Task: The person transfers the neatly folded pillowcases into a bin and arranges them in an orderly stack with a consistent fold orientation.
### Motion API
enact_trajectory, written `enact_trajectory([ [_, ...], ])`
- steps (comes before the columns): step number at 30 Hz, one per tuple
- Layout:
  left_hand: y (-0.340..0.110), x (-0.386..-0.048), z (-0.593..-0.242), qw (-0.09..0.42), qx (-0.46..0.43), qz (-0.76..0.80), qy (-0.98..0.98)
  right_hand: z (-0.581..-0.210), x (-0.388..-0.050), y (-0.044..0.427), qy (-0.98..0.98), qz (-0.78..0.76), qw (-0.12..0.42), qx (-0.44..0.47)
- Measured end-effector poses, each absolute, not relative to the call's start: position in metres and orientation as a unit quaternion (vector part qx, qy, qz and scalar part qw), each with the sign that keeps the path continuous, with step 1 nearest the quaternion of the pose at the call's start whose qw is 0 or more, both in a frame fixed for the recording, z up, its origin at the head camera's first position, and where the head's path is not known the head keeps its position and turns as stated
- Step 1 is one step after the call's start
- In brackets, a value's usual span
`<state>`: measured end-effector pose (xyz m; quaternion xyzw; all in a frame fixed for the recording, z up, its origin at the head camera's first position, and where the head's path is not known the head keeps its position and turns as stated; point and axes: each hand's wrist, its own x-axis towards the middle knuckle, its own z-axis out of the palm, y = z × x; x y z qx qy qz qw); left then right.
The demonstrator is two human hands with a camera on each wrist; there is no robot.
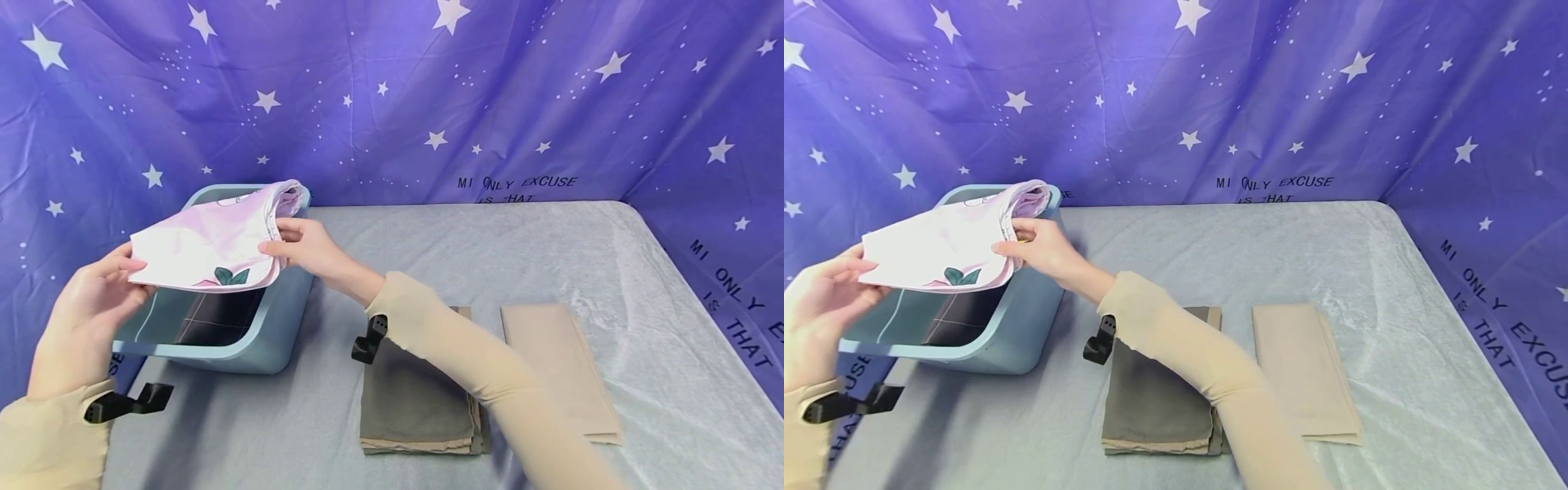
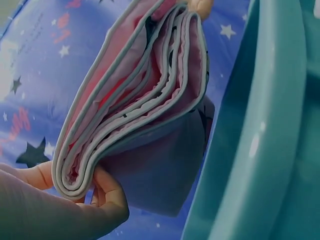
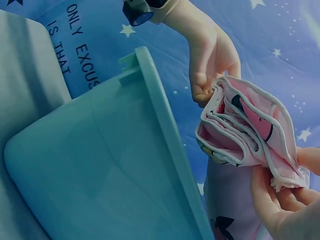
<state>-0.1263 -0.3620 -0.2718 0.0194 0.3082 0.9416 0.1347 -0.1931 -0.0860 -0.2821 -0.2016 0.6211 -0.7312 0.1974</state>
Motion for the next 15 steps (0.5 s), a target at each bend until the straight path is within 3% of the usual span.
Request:
enact_trajectory([
  [15, -0.391, -0.131, -0.285, 0.117, -0.047, 0.919, 0.374, -0.297, -0.195, -0.114, 0.677, -0.684, 0.188, -0.196],
])
